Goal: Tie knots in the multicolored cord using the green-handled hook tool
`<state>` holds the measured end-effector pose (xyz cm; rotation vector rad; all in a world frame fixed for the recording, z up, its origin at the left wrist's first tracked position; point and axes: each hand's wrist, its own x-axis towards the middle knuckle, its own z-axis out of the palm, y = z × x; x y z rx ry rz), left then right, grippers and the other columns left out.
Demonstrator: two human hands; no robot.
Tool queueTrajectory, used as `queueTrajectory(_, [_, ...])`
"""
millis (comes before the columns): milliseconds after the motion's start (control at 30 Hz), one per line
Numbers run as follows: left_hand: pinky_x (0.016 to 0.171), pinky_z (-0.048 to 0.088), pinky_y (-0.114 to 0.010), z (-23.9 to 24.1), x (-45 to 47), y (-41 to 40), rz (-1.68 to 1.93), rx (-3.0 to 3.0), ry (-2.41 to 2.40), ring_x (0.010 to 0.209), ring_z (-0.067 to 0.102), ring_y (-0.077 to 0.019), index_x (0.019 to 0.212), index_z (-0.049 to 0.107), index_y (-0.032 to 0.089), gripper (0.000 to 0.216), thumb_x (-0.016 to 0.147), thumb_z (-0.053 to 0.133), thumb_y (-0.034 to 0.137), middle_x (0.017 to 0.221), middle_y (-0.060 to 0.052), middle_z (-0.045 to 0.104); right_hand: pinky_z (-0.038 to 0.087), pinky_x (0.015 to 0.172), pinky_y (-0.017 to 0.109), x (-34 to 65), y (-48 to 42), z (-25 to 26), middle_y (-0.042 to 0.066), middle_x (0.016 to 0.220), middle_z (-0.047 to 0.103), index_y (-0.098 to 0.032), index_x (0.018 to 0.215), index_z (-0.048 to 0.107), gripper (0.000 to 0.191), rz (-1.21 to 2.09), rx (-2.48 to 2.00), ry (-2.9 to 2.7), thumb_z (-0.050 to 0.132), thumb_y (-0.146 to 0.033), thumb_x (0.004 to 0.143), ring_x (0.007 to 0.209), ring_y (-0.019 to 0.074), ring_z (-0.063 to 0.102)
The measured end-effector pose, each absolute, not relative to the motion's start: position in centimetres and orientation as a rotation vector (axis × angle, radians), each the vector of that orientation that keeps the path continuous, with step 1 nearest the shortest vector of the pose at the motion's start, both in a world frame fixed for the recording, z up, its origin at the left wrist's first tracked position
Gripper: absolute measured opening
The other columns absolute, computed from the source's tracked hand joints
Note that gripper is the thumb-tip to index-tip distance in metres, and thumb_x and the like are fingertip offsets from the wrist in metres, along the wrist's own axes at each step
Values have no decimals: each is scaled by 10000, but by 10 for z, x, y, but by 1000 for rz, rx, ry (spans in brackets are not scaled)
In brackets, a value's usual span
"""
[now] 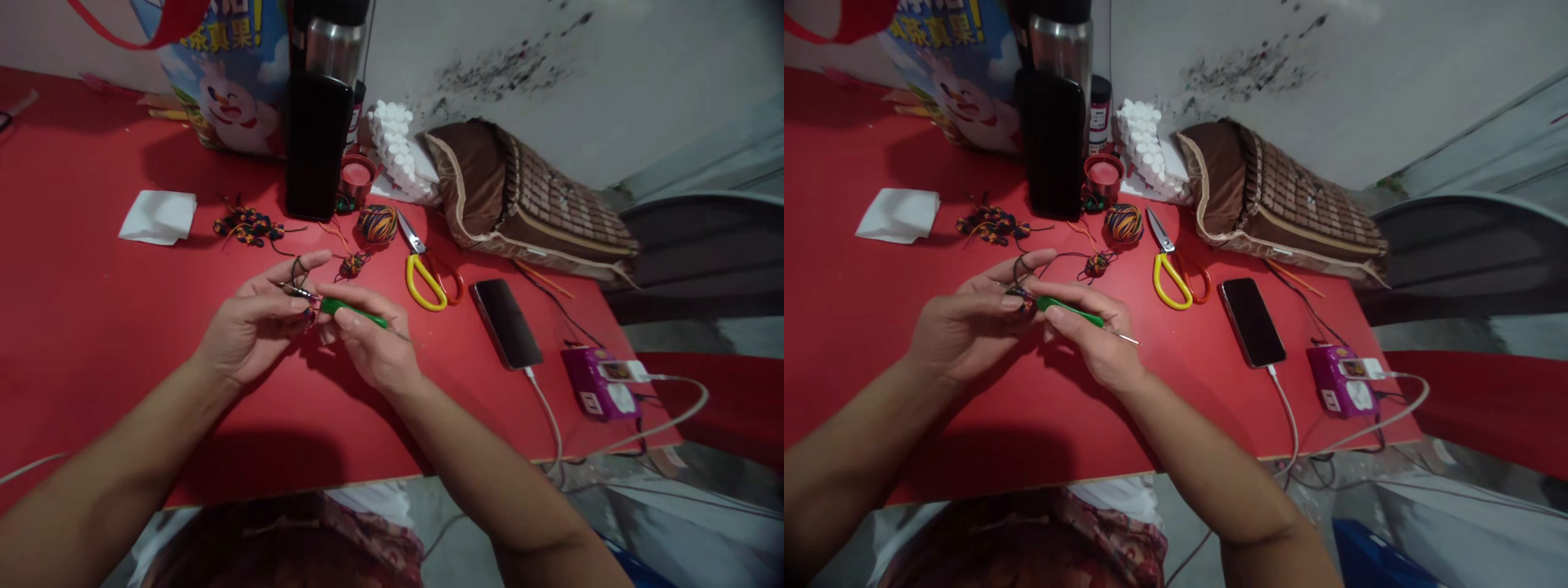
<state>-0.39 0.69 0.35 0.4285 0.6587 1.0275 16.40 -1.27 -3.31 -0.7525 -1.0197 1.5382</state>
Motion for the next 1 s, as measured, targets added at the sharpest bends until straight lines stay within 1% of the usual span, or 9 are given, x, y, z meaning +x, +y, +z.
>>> queueTrajectory(100, [636, 608, -239, 4, -3, 7, 1011, 442, 640, 595, 663, -123, 1161, 832, 102, 554, 613, 786, 33, 727, -11, 732, 545, 641, 285, 163, -17, -31, -11, 849, 767, -284, 1110, 814, 239, 1487, -751, -1087, 843, -413, 910, 649, 120, 630])
queueTrajectory(200, [644, 587, -197, 3, -3, 5, 974, 442, 605, 611, 665, -104, 1172, 834, 104, 554, 624, 807, 30, 743, -27, 751, 558, 650, 293, 161, -21, -26, -14, 825, 739, -274, 1095, 785, 194, 1300, -861, -1202, 781, -422, 970, 635, 120, 614])
queueTrajectory(267, [701, 591, -181, 3, -3, 5, 962, 439, 608, 671, 690, -99, 1192, 833, 118, 556, 642, 837, 33, 812, -45, 781, 611, 781, 344, 162, -23, -21, 20, 972, 784, -295, 1194, 772, 228, 1125, -939, -1327, 725, -419, 1009, 771, 155, 686])
queueTrajectory(333, [759, 609, -203, 3, -2, 4, 962, 450, 623, 751, 725, -119, 1207, 832, 138, 559, 656, 864, 50, 898, -55, 799, 620, 940, 406, 165, -24, -18, 45, 1191, 795, -336, 1334, 729, 310, 967, -984, -1477, 691, -380, 1029, 975, 198, 731])
queueTrajectory(433, [784, 632, -246, 4, -2, 3, 958, 475, 648, 813, 757, -154, 1219, 831, 164, 567, 662, 892, 78, 966, -58, 813, 609, 1017, 444, 170, -23, -16, 51, 1331, 774, -364, 1438, 673, 395, 783, -990, -1669, 655, -319, 1046, 1113, 229, 728])
queueTrajectory(533, [756, 638, -245, 4, -2, 2, 956, 485, 661, 769, 755, -145, 1215, 837, 181, 576, 653, 911, 76, 960, -49, 821, 612, 1010, 427, 172, -21, -18, 49, 1281, 787, -360, 1428, 689, 377, 683, -951, -1715, 634, -288, 1061, 1119, 224, 729])
queueTrajectory(667, [737, 641, -241, 5, -3, 3, 981, 489, 662, 742, 745, -138, 1200, 840, 174, 564, 653, 907, 54, 914, -41, 810, 602, 1017, 420, 169, -23, -22, 36, 1226, 790, -373, 1366, 726, 322, 759, -938, -1623, 657, -311, 1058, 1101, 215, 726])
queueTrajectory(833, [701, 623, -221, 5, -3, 3, 1008, 510, 652, 712, 720, -125, 1186, 844, 164, 534, 669, 905, 45, 861, -35, 784, 618, 934, 409, 163, -27, -24, 36, 1163, 784, -362, 1309, 740, 281, 901, -1011, -1436, 705, -382, 1031, 996, 212, 735])
queueTrajectory(1000, [706, 620, -230, 6, -2, 3, 1020, 528, 666, 732, 719, -129, 1204, 841, 177, 541, 682, 916, 56, 861, -28, 766, 594, 851, 357, 164, -25, -22, 21, 1060, 765, -340, 1204, 760, 183, 895, -969, -1430, 716, -358, 1028, 918, 181, 711])
